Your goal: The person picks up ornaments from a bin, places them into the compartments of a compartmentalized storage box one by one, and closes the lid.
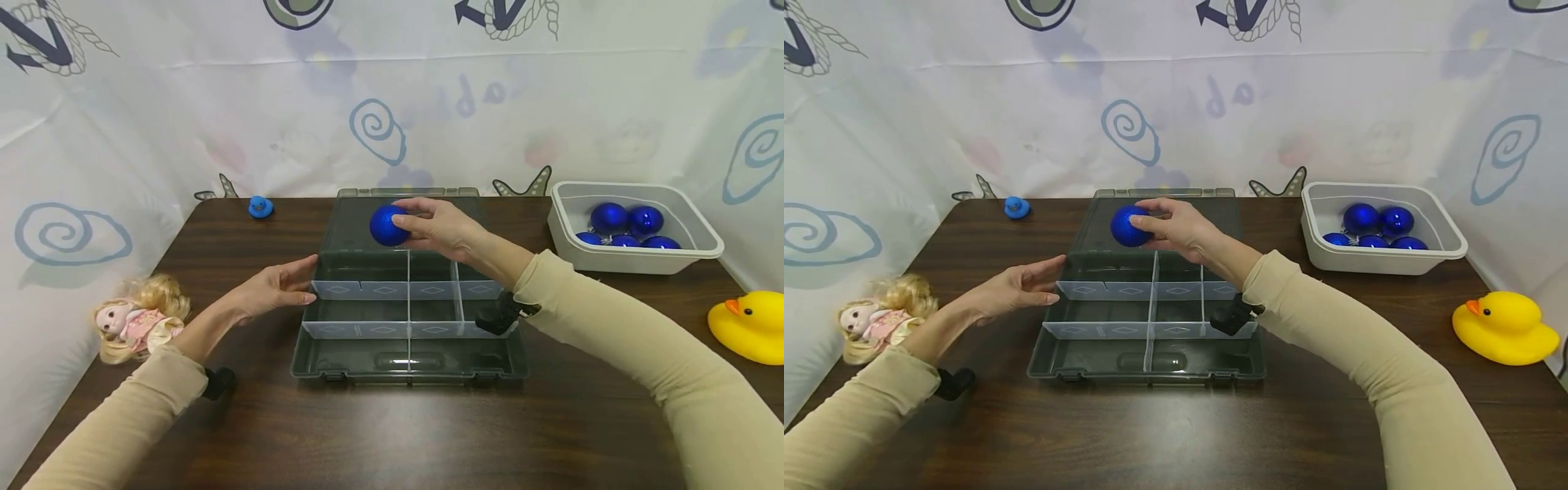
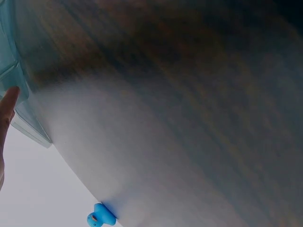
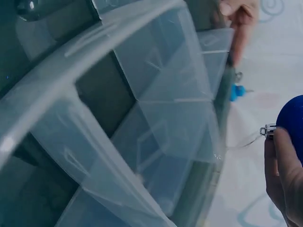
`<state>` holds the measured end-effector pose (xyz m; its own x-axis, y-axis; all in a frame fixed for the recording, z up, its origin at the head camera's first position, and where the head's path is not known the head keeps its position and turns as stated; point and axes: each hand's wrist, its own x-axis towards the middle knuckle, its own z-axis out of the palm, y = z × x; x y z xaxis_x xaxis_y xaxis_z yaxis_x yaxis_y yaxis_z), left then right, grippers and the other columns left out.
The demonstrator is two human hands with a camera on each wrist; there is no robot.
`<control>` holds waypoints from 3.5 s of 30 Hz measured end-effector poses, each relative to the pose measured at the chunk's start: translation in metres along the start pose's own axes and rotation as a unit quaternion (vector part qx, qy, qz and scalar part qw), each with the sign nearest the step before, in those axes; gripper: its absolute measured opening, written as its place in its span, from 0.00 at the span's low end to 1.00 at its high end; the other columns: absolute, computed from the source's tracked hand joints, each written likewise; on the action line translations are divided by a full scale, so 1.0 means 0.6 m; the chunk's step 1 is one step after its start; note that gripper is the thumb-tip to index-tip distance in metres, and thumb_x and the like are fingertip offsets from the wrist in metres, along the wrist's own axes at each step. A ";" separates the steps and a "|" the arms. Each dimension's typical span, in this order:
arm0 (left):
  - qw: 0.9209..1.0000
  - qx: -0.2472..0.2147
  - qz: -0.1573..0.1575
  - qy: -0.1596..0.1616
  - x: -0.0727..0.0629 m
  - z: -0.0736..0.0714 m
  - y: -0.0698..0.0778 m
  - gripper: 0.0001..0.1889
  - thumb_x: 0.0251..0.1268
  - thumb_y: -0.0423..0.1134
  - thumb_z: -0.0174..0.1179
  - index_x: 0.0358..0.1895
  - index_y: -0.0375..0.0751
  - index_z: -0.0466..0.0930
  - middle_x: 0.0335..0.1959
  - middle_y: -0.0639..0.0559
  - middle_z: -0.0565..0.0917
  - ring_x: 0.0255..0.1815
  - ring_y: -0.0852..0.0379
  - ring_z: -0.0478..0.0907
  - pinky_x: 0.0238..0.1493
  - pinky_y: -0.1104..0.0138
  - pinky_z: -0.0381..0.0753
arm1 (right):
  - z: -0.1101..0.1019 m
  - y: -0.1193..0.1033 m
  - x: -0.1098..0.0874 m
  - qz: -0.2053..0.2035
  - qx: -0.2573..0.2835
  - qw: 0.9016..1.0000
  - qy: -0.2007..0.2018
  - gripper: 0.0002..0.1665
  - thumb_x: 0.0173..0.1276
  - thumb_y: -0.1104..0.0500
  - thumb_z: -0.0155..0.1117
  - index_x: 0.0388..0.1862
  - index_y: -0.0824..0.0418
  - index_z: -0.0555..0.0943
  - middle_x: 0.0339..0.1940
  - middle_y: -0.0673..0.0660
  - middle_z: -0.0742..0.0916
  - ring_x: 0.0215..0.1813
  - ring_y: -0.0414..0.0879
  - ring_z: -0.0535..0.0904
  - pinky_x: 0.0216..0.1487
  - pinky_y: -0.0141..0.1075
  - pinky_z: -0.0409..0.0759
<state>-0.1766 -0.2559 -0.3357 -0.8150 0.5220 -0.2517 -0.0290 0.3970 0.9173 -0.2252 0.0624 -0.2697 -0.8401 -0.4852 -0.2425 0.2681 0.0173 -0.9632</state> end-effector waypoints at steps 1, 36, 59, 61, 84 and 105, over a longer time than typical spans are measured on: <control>1.000 0.001 0.000 0.000 0.000 0.000 0.000 0.45 0.64 0.33 0.59 0.75 0.34 0.36 0.76 0.40 0.37 0.74 0.37 0.46 0.66 0.53 0.61 | 0.004 0.005 0.004 0.007 0.002 1.000 -0.003 0.29 0.71 0.63 0.54 0.70 0.63 0.63 0.68 0.66 0.65 0.66 0.66 0.67 0.64 0.53 0.67; 1.000 0.019 0.001 0.000 -0.004 0.001 -0.002 0.44 0.65 0.36 0.59 0.75 0.34 0.37 0.76 0.37 0.39 0.73 0.34 0.46 0.65 0.49 0.57 | 0.032 0.057 0.002 -0.101 -0.351 0.931 0.003 0.26 0.66 0.62 0.62 0.62 0.67 0.72 0.54 0.65 0.81 0.52 0.55 0.81 0.47 0.38 0.83; 1.000 0.004 0.000 0.002 -0.004 0.002 0.000 0.45 0.64 0.35 0.60 0.74 0.33 0.37 0.76 0.38 0.38 0.73 0.35 0.45 0.65 0.52 0.60 | -0.393 0.047 -0.148 -0.042 -0.251 0.946 0.202 0.27 0.69 0.54 0.59 0.60 0.69 0.70 0.36 0.32 0.79 0.40 0.25 0.78 0.45 0.21 0.78; 1.000 0.003 0.001 0.001 -0.004 0.002 -0.001 0.45 0.64 0.35 0.60 0.74 0.33 0.37 0.76 0.38 0.38 0.73 0.35 0.45 0.65 0.53 0.60 | -0.407 0.047 -0.154 -0.015 -0.301 0.934 0.191 0.28 0.69 0.53 0.59 0.61 0.69 0.71 0.37 0.33 0.80 0.38 0.25 0.78 0.43 0.21 0.78; 1.000 0.009 0.000 0.008 -0.004 0.005 -0.004 0.45 0.64 0.36 0.60 0.74 0.33 0.37 0.76 0.37 0.39 0.73 0.34 0.46 0.65 0.48 0.56 | -0.428 0.051 -0.147 0.039 -0.511 0.853 0.096 0.29 0.66 0.57 0.63 0.59 0.76 0.71 0.55 0.75 0.76 0.50 0.57 0.69 0.45 0.36 0.68; 1.000 0.016 -0.003 0.011 -0.006 0.001 -0.004 0.44 0.64 0.36 0.60 0.75 0.35 0.38 0.76 0.38 0.39 0.73 0.34 0.46 0.65 0.49 0.58 | -0.221 0.029 -0.099 -0.120 -0.045 0.980 0.154 0.35 0.66 0.56 0.62 0.70 0.62 0.64 0.59 0.51 0.74 0.61 0.41 0.69 0.71 0.42 0.58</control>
<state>-0.1732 -0.2582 -0.3374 -0.8273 0.5033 -0.2495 -0.0156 0.4233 0.9058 -0.2329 0.2075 -0.2876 -0.9801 -0.1979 -0.0184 0.0151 0.0183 -0.9997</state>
